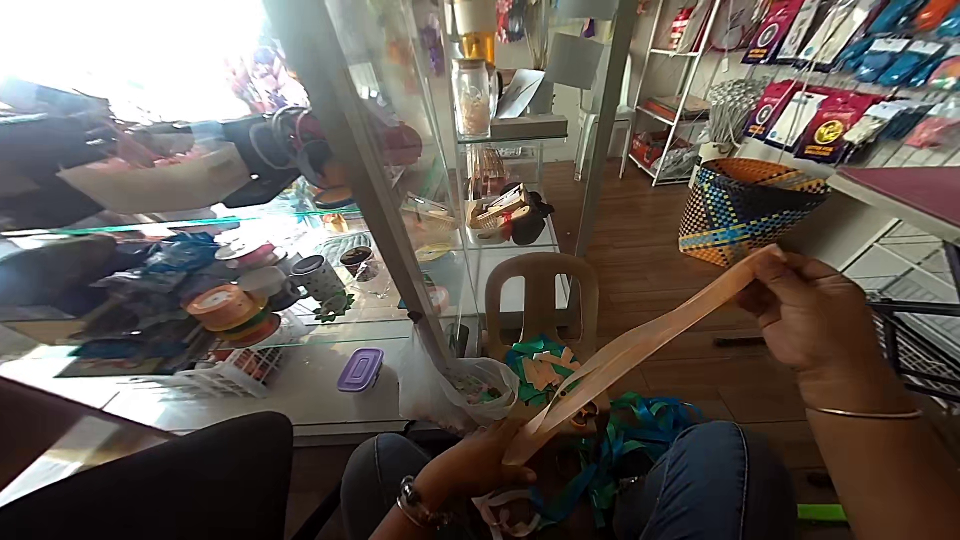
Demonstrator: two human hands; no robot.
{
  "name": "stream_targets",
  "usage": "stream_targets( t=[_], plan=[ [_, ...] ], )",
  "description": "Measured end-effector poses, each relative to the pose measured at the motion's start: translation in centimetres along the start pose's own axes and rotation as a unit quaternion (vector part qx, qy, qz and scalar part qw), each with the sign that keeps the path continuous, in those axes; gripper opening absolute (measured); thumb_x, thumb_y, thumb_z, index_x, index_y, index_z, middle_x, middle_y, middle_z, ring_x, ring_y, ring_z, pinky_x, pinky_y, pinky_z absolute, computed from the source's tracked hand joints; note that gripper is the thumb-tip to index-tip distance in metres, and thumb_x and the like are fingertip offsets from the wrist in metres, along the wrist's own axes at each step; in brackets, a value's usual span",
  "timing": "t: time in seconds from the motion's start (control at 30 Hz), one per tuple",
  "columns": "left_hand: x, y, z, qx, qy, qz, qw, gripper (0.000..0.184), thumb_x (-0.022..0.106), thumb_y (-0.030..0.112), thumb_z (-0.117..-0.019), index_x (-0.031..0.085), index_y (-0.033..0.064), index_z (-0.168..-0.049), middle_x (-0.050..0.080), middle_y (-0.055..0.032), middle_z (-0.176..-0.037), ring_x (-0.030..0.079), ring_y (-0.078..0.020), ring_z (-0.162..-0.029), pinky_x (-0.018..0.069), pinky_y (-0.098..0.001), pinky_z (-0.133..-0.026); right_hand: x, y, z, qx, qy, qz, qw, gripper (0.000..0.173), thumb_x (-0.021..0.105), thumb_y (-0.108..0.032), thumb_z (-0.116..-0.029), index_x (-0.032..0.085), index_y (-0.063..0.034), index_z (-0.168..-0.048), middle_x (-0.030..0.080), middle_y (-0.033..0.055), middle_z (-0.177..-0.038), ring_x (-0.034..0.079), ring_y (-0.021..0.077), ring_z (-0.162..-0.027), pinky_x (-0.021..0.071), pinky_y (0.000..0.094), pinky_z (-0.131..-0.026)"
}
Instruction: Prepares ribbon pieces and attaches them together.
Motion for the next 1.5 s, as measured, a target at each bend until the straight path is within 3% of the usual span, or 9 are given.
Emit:
stream_targets(
  t=[0.07,0.2,0.27,0.33,0.53,0.7,0.93,1.1,1.5],
  plan=[
    [-1.0,1.2,0.0,0.000,0.082,-0.016,0.996,0.092,0.072,0.052,-0.0905,0.032,0.0068,-0.160,0.039,-0.0237,-0.158,0.038,-0.0447,-0.144,0.0281,-0.0684,-0.116,2.8,-0.8,2.6,-0.069,-0.117,0.051,0.989,0.009,0.060,-0.012,-0.1014,0.069,-0.0107,-0.103,0.073,-0.0050,-0.087,0.071,0.0070,-0.074,0.0641,0.0277,-0.070],
    [-4.9,7.1,1.1,0.183,0.238,0.073,0.951,0.069,0.054,0.045,-0.1028,0.037,0.0079,-0.158,0.040,-0.0144,-0.159,0.041,-0.0296,-0.145,0.0369,-0.0553,-0.115,8.3,0.7,8.6,-0.141,-0.288,0.091,0.943,0.016,0.067,-0.015,-0.0987,0.074,-0.0021,-0.104,0.073,0.0006,-0.095,0.069,0.0053,-0.079,0.0614,0.0229,-0.071],
    [-5.9,9.7,1.4,0.274,0.229,0.122,0.926,0.055,0.042,0.038,-0.1093,0.043,0.0048,-0.153,0.049,-0.0093,-0.153,0.049,-0.0148,-0.138,0.0416,-0.0390,-0.114,10.4,1.3,10.6,-0.174,-0.320,0.087,0.927,0.018,0.067,-0.018,-0.0989,0.075,-0.0028,-0.104,0.071,0.0016,-0.096,0.067,0.0031,-0.082,0.0590,0.0185,-0.073],
    [-6.2,11.6,1.5,0.345,0.187,0.198,0.898,0.045,0.041,0.028,-0.1110,0.051,-0.0023,-0.142,0.063,-0.0041,-0.132,0.059,-0.0031,-0.118,0.0487,-0.0263,-0.103,11.8,1.3,11.9,-0.209,-0.319,0.088,0.920,0.019,0.068,-0.020,-0.0989,0.076,-0.0042,-0.103,0.071,0.0015,-0.097,0.067,0.0009,-0.087,0.0572,0.0152,-0.077],
    [-5.2,11.4,1.0,0.412,0.102,0.322,0.846,0.029,0.051,0.025,-0.1078,0.058,0.0057,-0.128,0.072,0.0062,-0.105,0.068,-0.0032,-0.099,0.0554,-0.0267,-0.093,12.5,1.1,12.7,-0.226,-0.273,0.068,0.933,0.018,0.068,-0.023,-0.0985,0.078,-0.0088,-0.102,0.072,-0.0018,-0.097,0.064,0.0005,-0.090,0.0524,0.0147,-0.080],
    [-3.9,11.0,0.5,0.395,0.028,0.379,0.837,0.020,0.052,0.024,-0.1075,0.065,0.0119,-0.117,0.070,0.0064,-0.087,0.067,-0.0022,-0.074,0.0573,-0.0206,-0.069,11.9,0.4,12.3,-0.203,-0.242,0.026,0.949,0.017,0.068,-0.020,-0.0986,0.077,-0.0066,-0.105,0.072,-0.0008,-0.098,0.064,0.0004,-0.084,0.0531,0.0134,-0.072],
    [-4.0,10.0,0.8,0.347,-0.002,0.393,0.852,0.024,0.048,0.029,-0.1089,0.067,0.0146,-0.111,0.061,0.0116,-0.076,0.059,0.0015,-0.066,0.0521,-0.0173,-0.063,8.2,-3.5,7.0,-0.172,-0.136,-0.021,0.975,0.010,0.066,-0.013,-0.0987,0.075,-0.0091,-0.102,0.074,-0.0054,-0.091,0.066,0.0014,-0.074,0.0567,0.0177,-0.068],
    [-5.7,9.5,1.8,0.293,0.010,0.382,0.876,0.026,0.046,0.025,-0.1097,0.068,0.0124,-0.110,0.059,0.0107,-0.072,0.055,0.0017,-0.060,0.0488,-0.0159,-0.057,3.9,-6.1,2.0,-0.072,-0.049,-0.031,0.996,0.010,0.062,-0.012,-0.1016,0.071,-0.0132,-0.103,0.073,-0.0044,-0.094,0.070,0.0058,-0.076,0.0612,0.0238,-0.068],
    [-6.8,7.3,3.8,0.189,-0.088,0.308,0.928,0.022,0.047,0.020,-0.1079,0.066,0.0099,-0.107,0.057,0.0088,-0.067,0.052,0.0013,-0.053,0.0453,-0.0146,-0.050,-6.5,-3.2,-4.3,0.050,0.108,-0.053,0.991,0.011,0.058,-0.020,-0.1052,0.059,-0.0107,-0.112,0.067,-0.0032,-0.084,0.066,0.0050,-0.066,0.0575,0.0201,-0.061]
  ],
)
Point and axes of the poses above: each hand's wrist, its own z-axis away from the middle knuckle, its own x-axis out of the palm, y = z × x, the point moved 7 cm from there along -z, towards the middle knuckle
